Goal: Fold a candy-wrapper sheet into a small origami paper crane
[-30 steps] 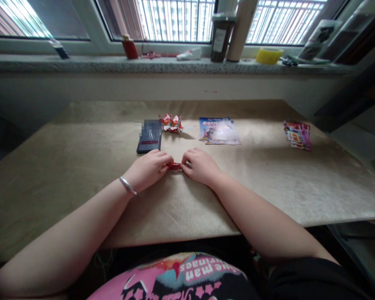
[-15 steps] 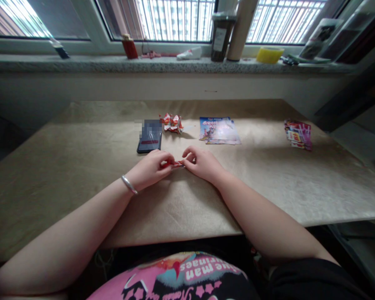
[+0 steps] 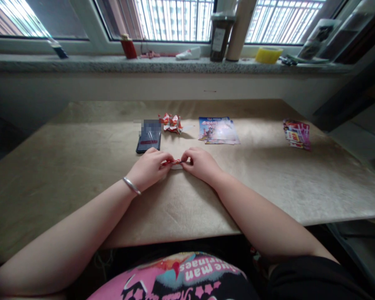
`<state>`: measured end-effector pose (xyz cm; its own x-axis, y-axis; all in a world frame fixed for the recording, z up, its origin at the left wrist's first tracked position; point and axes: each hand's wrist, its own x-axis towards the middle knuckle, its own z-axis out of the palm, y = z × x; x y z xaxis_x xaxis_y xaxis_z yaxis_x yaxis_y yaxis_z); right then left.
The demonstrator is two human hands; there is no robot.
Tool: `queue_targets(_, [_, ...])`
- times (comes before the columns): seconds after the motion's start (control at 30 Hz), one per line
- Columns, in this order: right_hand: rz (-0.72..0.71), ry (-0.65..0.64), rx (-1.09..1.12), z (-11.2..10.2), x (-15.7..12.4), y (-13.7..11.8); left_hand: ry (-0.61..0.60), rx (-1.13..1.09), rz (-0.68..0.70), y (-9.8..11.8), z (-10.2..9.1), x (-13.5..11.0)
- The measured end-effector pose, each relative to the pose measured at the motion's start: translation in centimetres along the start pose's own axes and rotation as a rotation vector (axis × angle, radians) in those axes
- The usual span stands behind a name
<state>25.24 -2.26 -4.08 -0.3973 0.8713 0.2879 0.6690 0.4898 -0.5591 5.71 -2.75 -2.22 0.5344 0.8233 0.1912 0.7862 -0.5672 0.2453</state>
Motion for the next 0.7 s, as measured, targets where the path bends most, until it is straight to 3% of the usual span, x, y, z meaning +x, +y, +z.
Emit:
queue_targets(0.3, [-0.159,-0.032,-0.289,-0.25,0.04,-0.33,0.005,0.126,0.057,0.42,-0.33,0.0])
queue_targets(0.7, [-0.218,-0.109,-0.377,-0.86,0.03,-0.78,-0.053,0.194,0.124,0.5,-0.53,0.0])
